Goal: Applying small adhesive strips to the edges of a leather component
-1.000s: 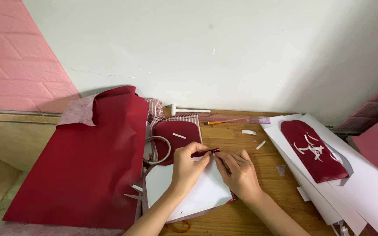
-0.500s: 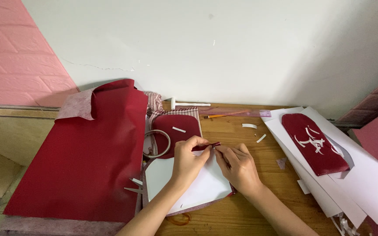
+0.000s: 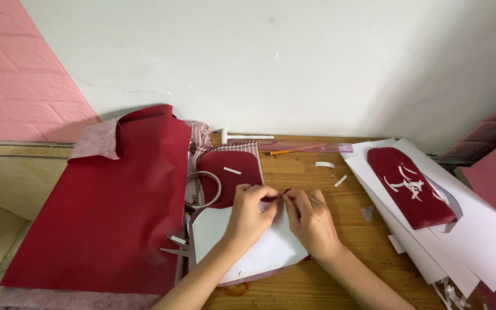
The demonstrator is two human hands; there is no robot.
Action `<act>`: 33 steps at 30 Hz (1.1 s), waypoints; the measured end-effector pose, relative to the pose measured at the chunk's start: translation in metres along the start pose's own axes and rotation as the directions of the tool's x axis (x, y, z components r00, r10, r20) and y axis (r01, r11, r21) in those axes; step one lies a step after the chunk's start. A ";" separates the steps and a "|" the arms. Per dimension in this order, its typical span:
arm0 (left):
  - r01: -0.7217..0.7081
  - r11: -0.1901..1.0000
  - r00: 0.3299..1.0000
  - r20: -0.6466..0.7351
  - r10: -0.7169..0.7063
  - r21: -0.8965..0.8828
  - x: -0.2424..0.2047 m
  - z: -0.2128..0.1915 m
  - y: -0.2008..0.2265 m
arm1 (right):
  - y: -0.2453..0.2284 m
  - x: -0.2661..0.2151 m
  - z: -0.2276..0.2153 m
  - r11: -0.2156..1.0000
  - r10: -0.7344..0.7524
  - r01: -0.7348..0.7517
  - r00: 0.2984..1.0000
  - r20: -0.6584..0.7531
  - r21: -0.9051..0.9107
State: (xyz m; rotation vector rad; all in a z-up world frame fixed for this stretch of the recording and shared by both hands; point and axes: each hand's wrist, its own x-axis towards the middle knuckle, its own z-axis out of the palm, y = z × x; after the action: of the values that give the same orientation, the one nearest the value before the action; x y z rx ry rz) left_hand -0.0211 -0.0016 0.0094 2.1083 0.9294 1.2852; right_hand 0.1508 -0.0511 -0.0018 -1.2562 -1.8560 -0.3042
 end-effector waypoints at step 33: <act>0.235 0.967 0.946 -0.252 -0.203 0.103 0.013 -0.021 -0.018 | -0.038 0.022 -0.054 0.843 -0.536 0.537 0.833 -0.139 -0.035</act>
State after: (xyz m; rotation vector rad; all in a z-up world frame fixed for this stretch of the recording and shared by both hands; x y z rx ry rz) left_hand -0.0412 0.0215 0.0129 1.9041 1.3464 1.4144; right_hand 0.1427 -0.0879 0.0567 -0.6573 -2.0511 -0.6734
